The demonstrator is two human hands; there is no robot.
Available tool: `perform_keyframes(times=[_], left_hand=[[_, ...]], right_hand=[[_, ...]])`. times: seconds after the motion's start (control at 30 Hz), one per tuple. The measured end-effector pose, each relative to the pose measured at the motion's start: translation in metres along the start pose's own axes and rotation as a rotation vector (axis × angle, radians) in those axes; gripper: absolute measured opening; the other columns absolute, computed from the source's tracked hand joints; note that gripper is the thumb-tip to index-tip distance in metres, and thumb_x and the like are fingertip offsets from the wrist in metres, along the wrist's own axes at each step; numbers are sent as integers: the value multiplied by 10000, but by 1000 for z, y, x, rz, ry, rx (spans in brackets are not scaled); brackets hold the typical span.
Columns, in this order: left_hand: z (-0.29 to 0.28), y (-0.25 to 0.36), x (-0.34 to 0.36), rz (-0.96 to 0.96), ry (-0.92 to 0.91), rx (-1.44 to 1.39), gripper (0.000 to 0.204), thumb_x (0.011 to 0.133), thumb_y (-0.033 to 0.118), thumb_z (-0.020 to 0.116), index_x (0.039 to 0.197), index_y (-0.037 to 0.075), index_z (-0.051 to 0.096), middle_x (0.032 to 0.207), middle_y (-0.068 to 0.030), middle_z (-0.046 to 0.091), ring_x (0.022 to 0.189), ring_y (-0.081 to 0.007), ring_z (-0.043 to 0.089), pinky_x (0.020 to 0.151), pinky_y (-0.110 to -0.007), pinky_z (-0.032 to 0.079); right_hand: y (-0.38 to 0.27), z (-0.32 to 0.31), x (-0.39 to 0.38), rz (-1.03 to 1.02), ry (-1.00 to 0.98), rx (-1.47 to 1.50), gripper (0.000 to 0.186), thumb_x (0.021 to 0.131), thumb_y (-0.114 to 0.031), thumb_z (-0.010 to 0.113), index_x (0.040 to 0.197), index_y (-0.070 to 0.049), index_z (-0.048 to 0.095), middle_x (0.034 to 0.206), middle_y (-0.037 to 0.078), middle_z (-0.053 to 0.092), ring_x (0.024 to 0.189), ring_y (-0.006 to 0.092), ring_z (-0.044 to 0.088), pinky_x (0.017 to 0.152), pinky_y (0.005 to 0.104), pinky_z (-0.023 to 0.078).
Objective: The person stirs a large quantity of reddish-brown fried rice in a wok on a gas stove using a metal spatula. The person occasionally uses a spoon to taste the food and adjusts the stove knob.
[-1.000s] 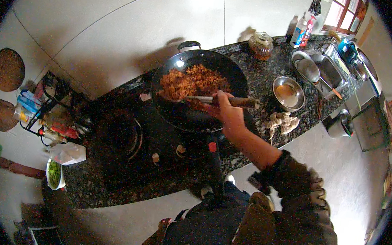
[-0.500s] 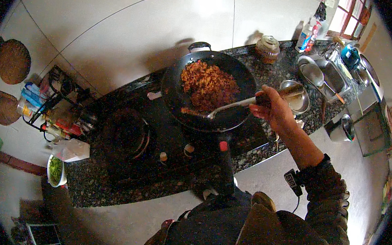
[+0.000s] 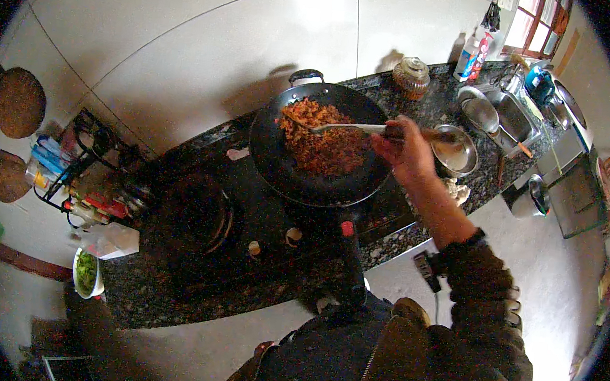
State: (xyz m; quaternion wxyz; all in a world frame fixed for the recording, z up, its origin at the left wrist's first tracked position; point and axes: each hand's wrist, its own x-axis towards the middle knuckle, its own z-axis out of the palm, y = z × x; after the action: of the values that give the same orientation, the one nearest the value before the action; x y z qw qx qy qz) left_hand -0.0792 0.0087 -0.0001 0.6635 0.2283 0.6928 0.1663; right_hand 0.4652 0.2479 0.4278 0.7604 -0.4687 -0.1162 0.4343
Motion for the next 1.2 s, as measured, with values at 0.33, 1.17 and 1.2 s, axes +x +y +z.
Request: perform_keyframes(times=[0.33, 1.17, 1.2], left_hand=[[1, 2, 30, -36, -200, -64, 203, 861, 200, 509, 945, 53, 622, 596, -61, 573, 437, -139, 486, 411, -299, 399], [-3, 8, 21, 603, -135, 720, 226, 839, 223, 526, 950, 48, 617, 688, -92, 628, 553, -203, 573, 513, -361, 459], [0, 14, 16, 306, -166, 372, 234, 850, 229, 509, 950, 47, 617, 685, -92, 627, 543, -196, 569, 502, -355, 453]], right_hand=[[-78, -23, -34, -88, -200, -964, 206, 881, -269, 535, 919, -69, 571, 806, 42, 594, 668, 146, 647, 584, 253, 536], [-1, 27, -14, -401, -594, -890, 139, 846, -182, 584, 914, -62, 600, 781, 57, 611, 743, 104, 576, 682, 271, 475], [-4, 24, -17, -445, -639, -913, 138, 844, -184, 587, 909, -63, 600, 774, 55, 610, 737, 107, 574, 682, 271, 473]])
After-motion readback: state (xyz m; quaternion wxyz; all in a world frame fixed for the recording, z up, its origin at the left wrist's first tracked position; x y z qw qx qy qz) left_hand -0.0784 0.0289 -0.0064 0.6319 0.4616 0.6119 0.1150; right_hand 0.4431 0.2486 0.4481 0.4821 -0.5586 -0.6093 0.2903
